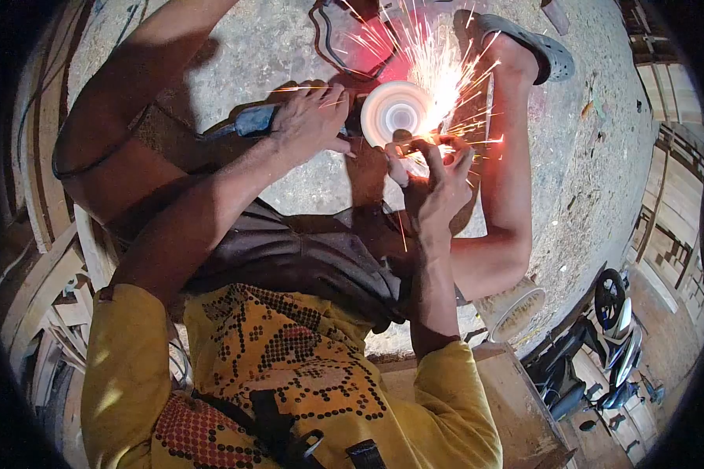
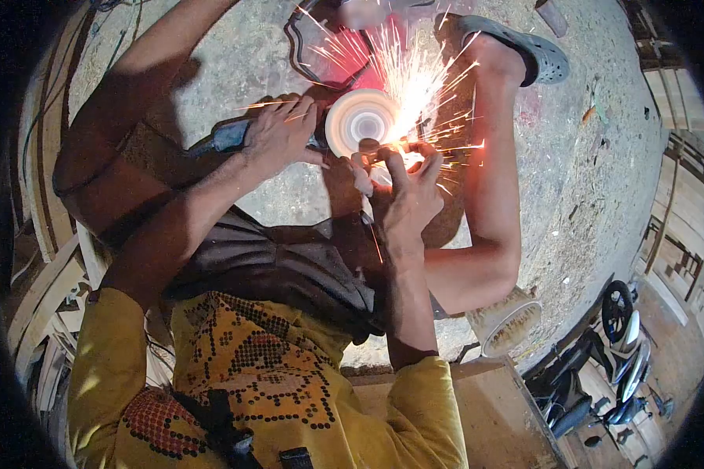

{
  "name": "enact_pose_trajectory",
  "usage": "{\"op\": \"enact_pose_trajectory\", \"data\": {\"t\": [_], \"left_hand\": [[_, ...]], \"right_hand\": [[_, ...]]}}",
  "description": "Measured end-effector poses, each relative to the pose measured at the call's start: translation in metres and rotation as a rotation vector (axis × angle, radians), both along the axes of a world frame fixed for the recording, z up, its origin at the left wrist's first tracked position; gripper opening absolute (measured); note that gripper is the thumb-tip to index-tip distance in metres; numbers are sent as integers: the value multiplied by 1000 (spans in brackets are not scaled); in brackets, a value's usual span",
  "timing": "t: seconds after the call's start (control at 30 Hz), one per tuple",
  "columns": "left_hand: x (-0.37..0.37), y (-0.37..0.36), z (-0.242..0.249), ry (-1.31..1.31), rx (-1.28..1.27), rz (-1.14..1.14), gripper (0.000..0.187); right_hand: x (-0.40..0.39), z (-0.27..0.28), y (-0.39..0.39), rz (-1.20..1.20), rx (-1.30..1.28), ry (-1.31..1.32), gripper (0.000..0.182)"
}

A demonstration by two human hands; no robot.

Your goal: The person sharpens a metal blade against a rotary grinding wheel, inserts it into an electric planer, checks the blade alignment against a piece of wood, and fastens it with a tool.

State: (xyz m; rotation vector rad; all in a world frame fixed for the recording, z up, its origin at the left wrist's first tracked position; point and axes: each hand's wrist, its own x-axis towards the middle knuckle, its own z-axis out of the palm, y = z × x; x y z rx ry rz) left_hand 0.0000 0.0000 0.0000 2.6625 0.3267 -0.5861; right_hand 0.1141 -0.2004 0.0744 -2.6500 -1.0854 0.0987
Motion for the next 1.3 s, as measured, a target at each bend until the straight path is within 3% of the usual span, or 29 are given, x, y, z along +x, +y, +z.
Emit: {"op": "enact_pose_trajectory", "data": {"t": [0.07,0.17,0.3,0.4,0.47,0.57,0.83,1.0,1.1,1.2,1.3], "left_hand": [[-5,-3,-9,-274,139,-3,101],[-10,-3,-23,-412,188,28,103],[-1,0,-4,-196,77,-5,102],[-5,-3,-15,-249,89,21,99],[-10,-3,-25,-468,161,19,93],[-4,0,-8,-255,74,-5,94],[-6,-1,-9,-318,149,-16,98],[-6,-5,-7,-352,222,-1,98],[-1,-3,4,-236,112,3,90],[-5,-3,-14,-304,256,-41,49],[-3,-5,-23,-299,236,21,43]], "right_hand": [[4,-6,-3,33,59,-58,40],[5,-4,3,41,67,-142,40],[9,-6,-5,12,61,-117,40],[14,-7,-11,-2,30,-62,40],[14,-7,-13,-16,6,-65,41],[14,0,-9,-41,9,-63,40],[22,-4,-14,-62,13,-127,30],[12,1,-10,-70,23,-47,35],[-5,-7,-15,14,81,12,49],[-43,9,-10,124,245,221,52],[-58,32,-13,38,527,445,55]]}}
